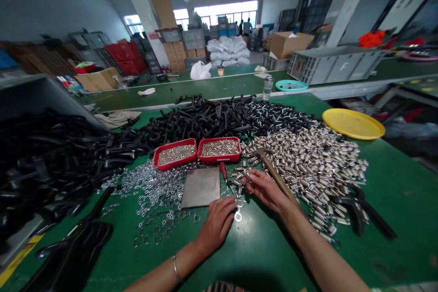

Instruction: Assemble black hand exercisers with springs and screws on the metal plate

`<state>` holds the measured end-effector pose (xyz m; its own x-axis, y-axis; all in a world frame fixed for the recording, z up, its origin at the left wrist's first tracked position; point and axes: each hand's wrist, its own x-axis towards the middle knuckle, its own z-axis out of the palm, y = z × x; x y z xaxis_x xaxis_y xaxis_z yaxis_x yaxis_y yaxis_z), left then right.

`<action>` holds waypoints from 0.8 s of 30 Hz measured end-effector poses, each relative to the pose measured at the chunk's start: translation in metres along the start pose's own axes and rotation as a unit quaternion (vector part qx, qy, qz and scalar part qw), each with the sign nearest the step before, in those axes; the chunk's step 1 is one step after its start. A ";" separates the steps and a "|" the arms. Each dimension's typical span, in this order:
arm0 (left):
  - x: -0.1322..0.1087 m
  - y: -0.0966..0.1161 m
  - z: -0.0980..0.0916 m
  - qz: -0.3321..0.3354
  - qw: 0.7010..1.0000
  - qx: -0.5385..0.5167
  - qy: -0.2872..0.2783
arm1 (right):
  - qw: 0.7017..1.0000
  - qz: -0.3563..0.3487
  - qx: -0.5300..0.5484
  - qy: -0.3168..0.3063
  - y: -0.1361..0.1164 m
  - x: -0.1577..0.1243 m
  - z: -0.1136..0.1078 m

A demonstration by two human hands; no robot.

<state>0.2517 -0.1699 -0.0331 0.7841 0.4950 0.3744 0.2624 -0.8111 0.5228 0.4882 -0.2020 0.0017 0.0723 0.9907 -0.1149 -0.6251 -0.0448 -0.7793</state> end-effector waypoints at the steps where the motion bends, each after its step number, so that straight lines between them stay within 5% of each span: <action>1: 0.006 -0.001 -0.005 -0.035 0.998 -0.024 0.044 | 1.000 0.001 -0.005 -0.002 0.000 0.002 0.006; 4: 0.030 -0.004 -0.024 -0.122 0.980 -0.103 0.120 | 0.999 0.009 -0.038 -0.011 0.005 0.003 0.028; 8: 0.047 -0.014 -0.049 -0.124 0.977 -0.164 0.063 | 0.997 0.016 -0.077 -0.019 0.023 0.006 0.053; 11: 0.042 -0.034 -0.057 -0.111 0.978 -0.174 0.030 | 0.979 0.004 -0.203 -0.034 0.034 0.018 0.058; 16: 0.040 -0.067 -0.061 -0.030 0.989 -0.146 -0.008 | 0.816 -0.089 -0.572 0.013 0.034 0.034 0.058; 18: 0.046 -0.076 -0.060 0.000 0.995 -0.102 0.004 | 0.785 -0.078 -0.614 0.031 0.034 0.042 0.057; 21: 0.050 -0.094 -0.063 0.027 0.998 0.021 0.057 | 0.809 -0.096 -0.574 0.081 0.034 0.060 0.056; 24: 0.028 -0.113 -0.081 -0.054 0.982 0.134 0.124 | 0.865 -0.152 -0.459 0.132 0.031 0.070 0.060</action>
<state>0.1986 -0.0392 -0.0195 0.5908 0.6165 0.5205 0.5010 -0.7860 0.3623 0.4274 -0.1261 0.0063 0.3767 0.9158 0.1393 0.3252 0.0101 -0.9456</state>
